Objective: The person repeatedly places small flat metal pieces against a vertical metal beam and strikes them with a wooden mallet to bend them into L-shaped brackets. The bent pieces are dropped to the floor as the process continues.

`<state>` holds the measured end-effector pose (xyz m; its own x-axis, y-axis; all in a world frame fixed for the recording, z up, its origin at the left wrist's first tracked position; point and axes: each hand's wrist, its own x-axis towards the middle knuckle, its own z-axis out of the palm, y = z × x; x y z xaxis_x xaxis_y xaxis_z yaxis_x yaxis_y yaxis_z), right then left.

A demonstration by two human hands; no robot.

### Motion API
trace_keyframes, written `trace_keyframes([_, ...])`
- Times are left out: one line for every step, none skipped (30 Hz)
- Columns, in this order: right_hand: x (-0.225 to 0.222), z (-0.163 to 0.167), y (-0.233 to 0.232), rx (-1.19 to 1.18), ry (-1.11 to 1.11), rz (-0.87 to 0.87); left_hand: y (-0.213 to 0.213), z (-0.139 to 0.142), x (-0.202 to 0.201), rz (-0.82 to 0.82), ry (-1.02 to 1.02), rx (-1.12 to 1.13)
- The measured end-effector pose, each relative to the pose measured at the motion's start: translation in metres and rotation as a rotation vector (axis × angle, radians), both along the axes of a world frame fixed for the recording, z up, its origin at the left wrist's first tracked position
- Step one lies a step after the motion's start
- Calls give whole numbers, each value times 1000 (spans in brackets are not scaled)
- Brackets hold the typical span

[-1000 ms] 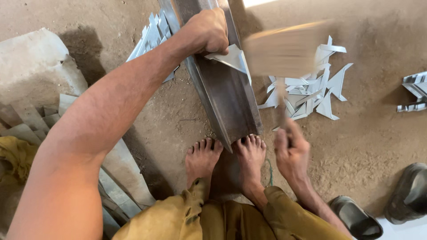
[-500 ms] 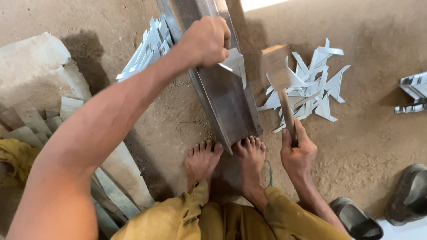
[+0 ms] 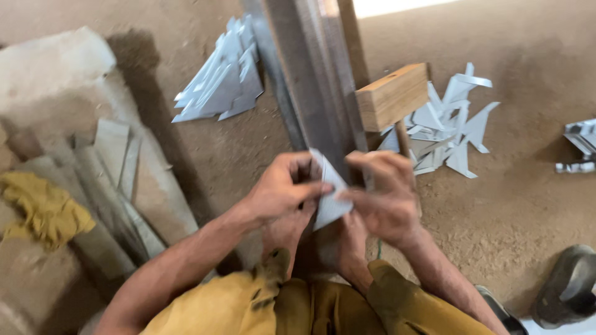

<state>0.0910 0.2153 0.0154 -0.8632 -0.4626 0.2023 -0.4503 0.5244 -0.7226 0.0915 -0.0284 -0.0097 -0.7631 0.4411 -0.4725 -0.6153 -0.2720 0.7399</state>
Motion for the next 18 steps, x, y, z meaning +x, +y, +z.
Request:
trace_keyframes([1,-8,5,32,-9,-106,1,-8,-1,214,-19,-51])
trace_keyframes([2,-18,12,66,-8,-218,2,-18,-4,422,-27,-100])
trace_keyframes([4,-27,19,247,-20,-320,1,-30,-10,632,-20,-147])
trace_keyframes([7,-36,26,427,-31,-417,-1,-43,-16,731,-23,-71])
trace_keyframes([10,-44,34,518,-26,-404,-4,-56,-22,824,-31,5])
trace_keyframes([14,-50,42,613,-29,-394,-8,-68,-25,912,-47,80])
trace_keyframes([18,-54,50,711,-33,-380,-11,-76,-25,905,-82,78])
trace_keyframes([21,-54,58,694,-189,-454,-13,-83,-26,895,-112,79])
trace_keyframes([25,-52,66,674,-345,-528,-14,-88,-25,884,-141,84])
trace_keyframes([27,-48,72,652,-502,-599,-15,-88,-25,891,-136,90])
trace_keyframes([30,-42,78,565,-566,-631,-15,-88,-24,896,-132,96])
trace_keyframes([33,-34,83,476,-628,-666,-14,-88,-21,897,-127,105])
trace_keyframes([36,-28,84,383,-687,-695,-12,-85,-21,907,-131,105])
trace_keyframes([41,-23,83,254,-712,-670,-11,-82,-20,916,-145,103])
trace_keyframes([46,-19,80,126,-737,-651,-10,-78,-21,920,-163,102])
trace_keyframes([51,-17,75,-1,-759,-629,-9,-75,-21,915,-158,94])
trace_keyframes([56,-18,68,-66,-762,-592,-9,-73,-22,912,-146,90])
trace_keyframes([62,-19,59,-130,-760,-556,-8,-71,-23,907,-131,88])
